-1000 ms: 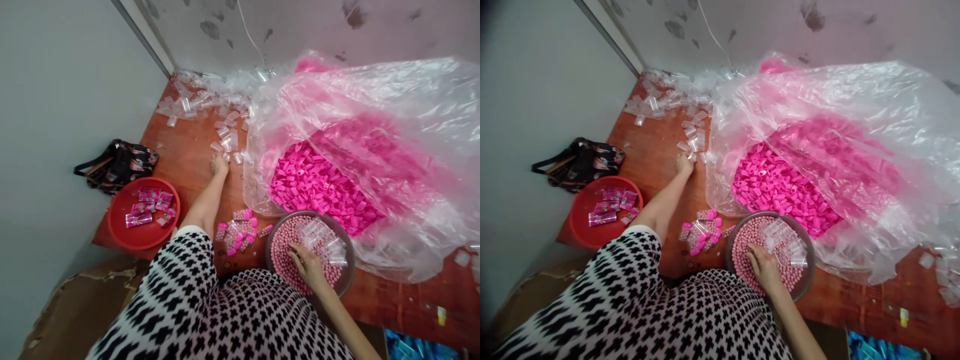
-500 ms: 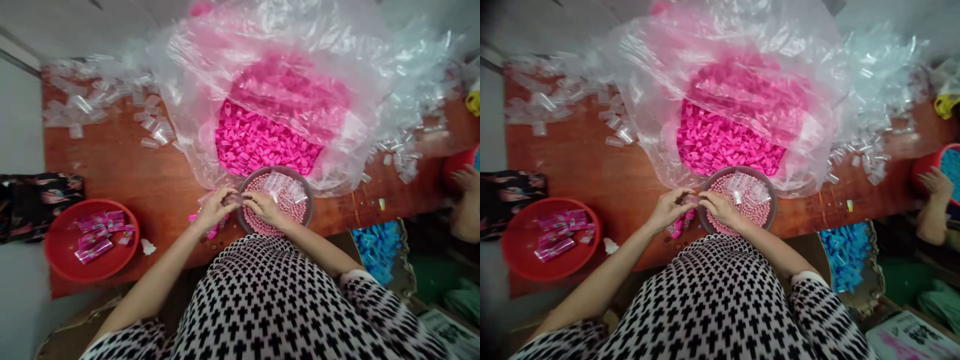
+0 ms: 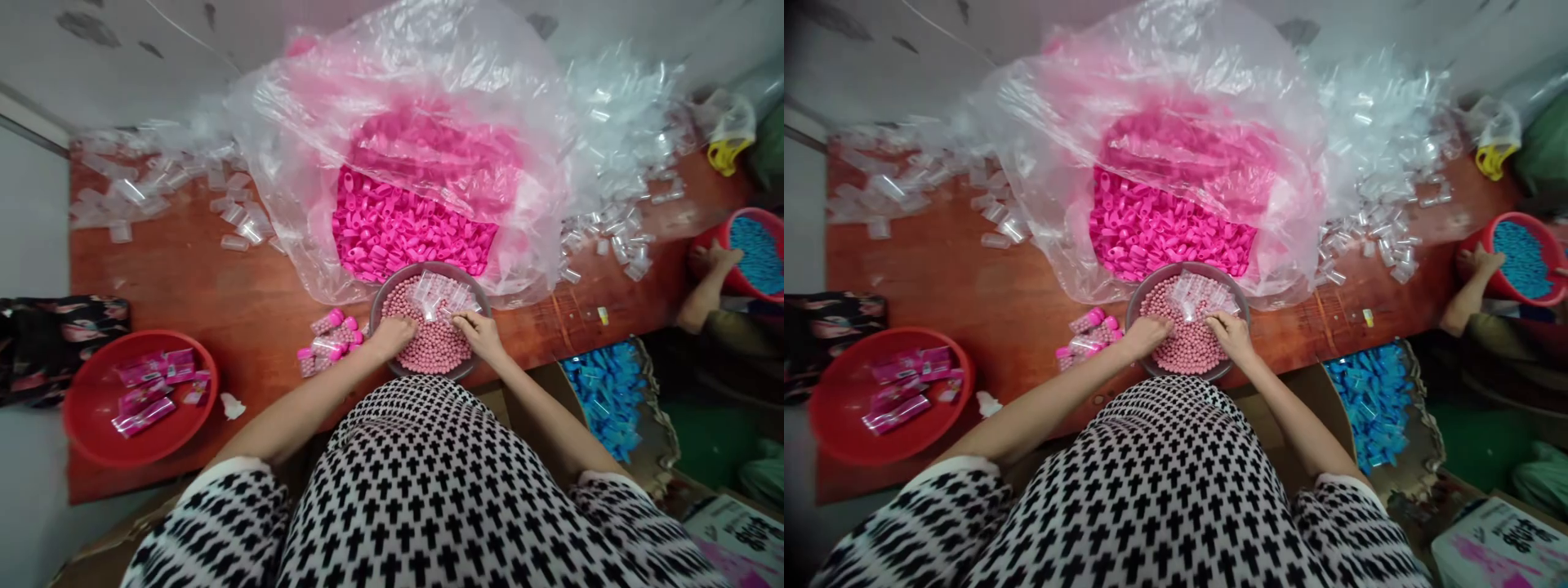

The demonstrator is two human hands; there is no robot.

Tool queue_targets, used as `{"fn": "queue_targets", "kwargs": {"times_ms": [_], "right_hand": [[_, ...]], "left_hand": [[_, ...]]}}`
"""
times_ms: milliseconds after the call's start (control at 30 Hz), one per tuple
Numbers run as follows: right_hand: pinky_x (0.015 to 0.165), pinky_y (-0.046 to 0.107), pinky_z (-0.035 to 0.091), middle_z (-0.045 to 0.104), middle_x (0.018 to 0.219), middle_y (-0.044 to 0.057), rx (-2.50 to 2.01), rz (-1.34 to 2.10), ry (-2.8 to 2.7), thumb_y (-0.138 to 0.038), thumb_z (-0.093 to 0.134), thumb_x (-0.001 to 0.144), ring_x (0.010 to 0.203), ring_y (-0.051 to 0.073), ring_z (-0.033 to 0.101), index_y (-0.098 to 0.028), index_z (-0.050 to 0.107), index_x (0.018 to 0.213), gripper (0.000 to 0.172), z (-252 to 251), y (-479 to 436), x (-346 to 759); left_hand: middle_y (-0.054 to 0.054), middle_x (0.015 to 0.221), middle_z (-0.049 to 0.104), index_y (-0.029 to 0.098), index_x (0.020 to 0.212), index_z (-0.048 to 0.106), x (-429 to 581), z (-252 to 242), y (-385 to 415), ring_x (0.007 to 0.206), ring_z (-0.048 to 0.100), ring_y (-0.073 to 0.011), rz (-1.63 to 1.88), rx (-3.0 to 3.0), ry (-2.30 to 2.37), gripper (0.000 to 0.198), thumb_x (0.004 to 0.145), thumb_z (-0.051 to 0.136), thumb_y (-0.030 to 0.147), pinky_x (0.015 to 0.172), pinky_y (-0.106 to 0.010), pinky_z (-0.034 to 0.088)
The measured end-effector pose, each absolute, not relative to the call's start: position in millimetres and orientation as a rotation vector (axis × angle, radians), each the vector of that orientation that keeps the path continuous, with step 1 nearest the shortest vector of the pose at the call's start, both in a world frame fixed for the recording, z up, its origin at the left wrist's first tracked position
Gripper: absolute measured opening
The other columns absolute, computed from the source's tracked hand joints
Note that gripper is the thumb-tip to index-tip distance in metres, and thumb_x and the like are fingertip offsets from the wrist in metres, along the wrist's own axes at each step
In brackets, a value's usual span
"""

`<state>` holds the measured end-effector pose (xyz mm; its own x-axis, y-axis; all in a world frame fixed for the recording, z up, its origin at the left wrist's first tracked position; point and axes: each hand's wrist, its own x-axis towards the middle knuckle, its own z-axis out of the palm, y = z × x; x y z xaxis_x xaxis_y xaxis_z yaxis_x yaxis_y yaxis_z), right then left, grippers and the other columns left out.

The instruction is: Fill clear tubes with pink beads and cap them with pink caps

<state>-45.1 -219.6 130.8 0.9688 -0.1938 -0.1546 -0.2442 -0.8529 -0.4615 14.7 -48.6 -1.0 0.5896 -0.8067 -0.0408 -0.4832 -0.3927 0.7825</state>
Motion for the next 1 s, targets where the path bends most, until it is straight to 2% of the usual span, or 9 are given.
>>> {"fn": "queue_targets", "kwargs": {"times_ms": [100, 300, 433, 567, 667, 733, 833, 900, 1000], "right_hand": [[0.068, 0.028, 0.05, 0.072, 0.08, 0.003, -2.684, 0.092, 0.304, -0.037, 0.052, 0.085, 0.07, 0.017, 0.065, -0.019, 0.07, 0.089, 0.026, 140, -230, -46], [0.067, 0.028, 0.051, 0.072, 0.08, 0.005, -2.748, 0.018, 0.27, -0.037, 0.05, 0.086, 0.07, 0.017, 0.066, -0.017, 0.069, 0.091, 0.029, 144, -244, -24], [0.069, 0.029, 0.051, 0.072, 0.08, 0.005, -2.822, 0.003, 0.247, -0.034, 0.049, 0.086, 0.07, 0.017, 0.065, -0.016, 0.068, 0.094, 0.027, 143, -257, 21], [0.08, 0.034, 0.049, 0.072, 0.093, 0.008, -2.997, 0.024, 0.212, -0.026, 0.05, 0.087, 0.083, 0.02, 0.064, -0.016, 0.068, 0.1, 0.024, 139, -263, 73], [0.086, 0.039, 0.046, 0.066, 0.111, 0.014, -3.155, 0.093, 0.135, -0.017, 0.05, 0.086, 0.101, 0.026, 0.06, -0.015, 0.066, 0.109, 0.028, 133, -262, 102], [0.085, 0.041, 0.046, 0.061, 0.121, 0.017, -3.313, 0.207, -0.002, -0.015, 0.046, 0.088, 0.109, 0.029, 0.055, -0.015, 0.063, 0.115, 0.032, 130, -260, 116], [0.081, 0.041, 0.046, 0.059, 0.12, 0.019, -3.546, 0.455, -0.236, -0.015, 0.038, 0.092, 0.11, 0.031, 0.052, -0.013, 0.062, 0.114, 0.033, 128, -260, 130], [0.081, 0.041, 0.046, 0.061, 0.115, 0.02, -3.591, 0.541, -0.293, -0.015, 0.038, 0.092, 0.109, 0.032, 0.053, -0.01, 0.063, 0.111, 0.031, 129, -262, 134], [0.082, 0.042, 0.045, 0.064, 0.11, 0.02, -3.569, 0.444, -0.206, -0.021, 0.046, 0.09, 0.105, 0.032, 0.055, -0.009, 0.063, 0.11, 0.029, 134, -267, 131]], "left_hand": [[-0.02, 0.088, 0.068, 0.009, 0.078, 0.063, 9, -1, -80, 0.091, 0.065, -0.0269, -0.546, 1.997, -1.085, 0.016, 0.083, 0.049, 0.003, 0.081, -0.035, 0.047], [-0.012, 0.095, 0.069, 0.013, 0.095, 0.061, -7, -4, -108, 0.088, 0.065, -0.0209, -0.535, 1.85, -1.016, 0.02, 0.088, 0.043, 0.007, 0.077, -0.031, 0.048], [-0.007, 0.101, 0.067, 0.017, 0.096, 0.057, -10, -8, -95, 0.092, 0.063, -0.0166, -0.523, 1.711, -0.932, 0.009, 0.088, 0.052, 0.019, 0.079, -0.026, 0.048], [-0.008, 0.116, 0.063, 0.019, 0.089, 0.056, -10, -13, -74, 0.11, 0.057, -0.0193, -0.436, 1.455, -0.798, 0.008, 0.086, 0.057, 0.027, 0.094, -0.032, 0.044], [-0.006, 0.102, 0.067, 0.02, 0.086, 0.057, -9, -12, -65, 0.101, 0.06, -0.0202, -0.492, 1.359, -0.72, 0.009, 0.085, 0.057, 0.029, 0.09, -0.033, 0.045], [-0.004, 0.091, 0.068, 0.02, 0.089, 0.058, -8, -9, -61, 0.089, 0.063, -0.0186, -0.566, 1.322, -0.623, 0.011, 0.085, 0.056, 0.031, 0.082, -0.031, 0.048], [-0.001, 0.084, 0.068, 0.02, 0.092, 0.058, -4, -6, -57, 0.079, 0.063, -0.0174, -0.575, 1.23, -0.463, 0.018, 0.082, 0.059, 0.035, 0.075, -0.029, 0.049], [-0.002, 0.086, 0.068, 0.019, 0.097, 0.06, 1, -5, -54, 0.082, 0.064, -0.018, -0.543, 1.148, -0.364, 0.027, 0.078, 0.062, 0.037, 0.078, -0.03, 0.049], [-0.004, 0.096, 0.069, 0.017, 0.105, 0.062, 10, -5, -51, 0.09, 0.064, -0.0198, -0.506, 1.003, -0.227, 0.039, 0.074, 0.066, 0.04, 0.084, -0.033, 0.051]]}}
